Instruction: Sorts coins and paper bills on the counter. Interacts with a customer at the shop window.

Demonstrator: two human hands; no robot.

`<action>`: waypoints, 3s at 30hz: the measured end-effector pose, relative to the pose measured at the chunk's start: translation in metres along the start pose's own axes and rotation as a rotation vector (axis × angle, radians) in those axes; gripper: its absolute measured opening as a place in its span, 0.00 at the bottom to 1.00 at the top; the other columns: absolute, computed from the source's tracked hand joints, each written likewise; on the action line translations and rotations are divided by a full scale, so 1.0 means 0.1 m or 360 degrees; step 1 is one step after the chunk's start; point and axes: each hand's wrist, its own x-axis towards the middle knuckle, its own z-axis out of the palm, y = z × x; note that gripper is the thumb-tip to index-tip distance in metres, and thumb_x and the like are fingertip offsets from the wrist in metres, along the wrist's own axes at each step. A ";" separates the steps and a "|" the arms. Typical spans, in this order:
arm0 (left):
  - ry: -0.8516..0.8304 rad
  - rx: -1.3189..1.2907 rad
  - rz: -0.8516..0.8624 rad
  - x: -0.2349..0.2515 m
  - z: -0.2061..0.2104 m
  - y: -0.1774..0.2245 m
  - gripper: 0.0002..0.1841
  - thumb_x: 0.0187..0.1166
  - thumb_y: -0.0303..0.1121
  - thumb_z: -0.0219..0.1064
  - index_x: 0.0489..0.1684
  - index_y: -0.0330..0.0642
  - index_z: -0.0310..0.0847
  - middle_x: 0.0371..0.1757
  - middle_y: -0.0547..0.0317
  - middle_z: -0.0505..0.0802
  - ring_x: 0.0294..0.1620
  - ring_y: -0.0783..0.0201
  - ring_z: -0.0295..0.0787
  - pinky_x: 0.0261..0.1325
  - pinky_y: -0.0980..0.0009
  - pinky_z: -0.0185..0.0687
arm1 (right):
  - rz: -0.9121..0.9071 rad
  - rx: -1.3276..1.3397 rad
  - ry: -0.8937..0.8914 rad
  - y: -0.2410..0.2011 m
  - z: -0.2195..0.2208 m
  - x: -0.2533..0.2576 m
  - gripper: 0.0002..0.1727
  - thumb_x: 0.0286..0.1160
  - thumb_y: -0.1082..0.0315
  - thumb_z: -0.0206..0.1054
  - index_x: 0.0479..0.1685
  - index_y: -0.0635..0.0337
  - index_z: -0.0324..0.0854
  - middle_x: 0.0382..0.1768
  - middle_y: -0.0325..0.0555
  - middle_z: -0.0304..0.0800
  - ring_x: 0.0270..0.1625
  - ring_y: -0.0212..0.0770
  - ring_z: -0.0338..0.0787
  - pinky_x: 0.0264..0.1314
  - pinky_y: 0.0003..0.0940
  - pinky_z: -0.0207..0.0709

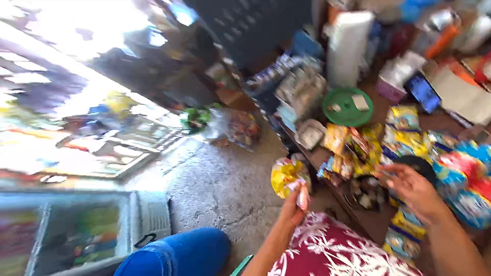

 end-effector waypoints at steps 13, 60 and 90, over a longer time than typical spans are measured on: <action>0.0010 -0.0284 0.0295 -0.25 -0.38 0.45 0.17 0.93 0.45 0.49 0.47 0.46 0.81 0.28 0.62 0.91 0.22 0.72 0.86 0.24 0.78 0.83 | -0.0589 0.0604 -0.0156 -0.26 0.23 0.41 0.16 0.69 0.62 0.79 0.56 0.38 0.90 0.67 0.31 0.92 0.66 0.29 0.91 0.66 0.24 0.85; 0.0078 -0.0161 0.0235 0.02 -0.44 0.16 0.17 0.90 0.50 0.53 0.44 0.53 0.84 0.36 0.66 0.92 0.34 0.72 0.90 0.36 0.75 0.88 | -0.0389 -0.1389 -0.0364 0.02 -0.01 0.16 0.12 0.83 0.66 0.63 0.48 0.63 0.90 0.34 0.52 0.91 0.34 0.48 0.89 0.42 0.52 0.83; 0.0289 -0.0267 0.0091 0.00 -0.38 0.06 0.23 0.94 0.49 0.41 0.36 0.48 0.79 0.24 0.64 0.89 0.19 0.73 0.86 0.20 0.78 0.82 | 0.0132 -0.2240 -0.1188 0.47 0.59 0.34 0.10 0.81 0.83 0.56 0.43 0.76 0.83 0.46 0.69 0.89 0.51 0.69 0.90 0.50 0.64 0.81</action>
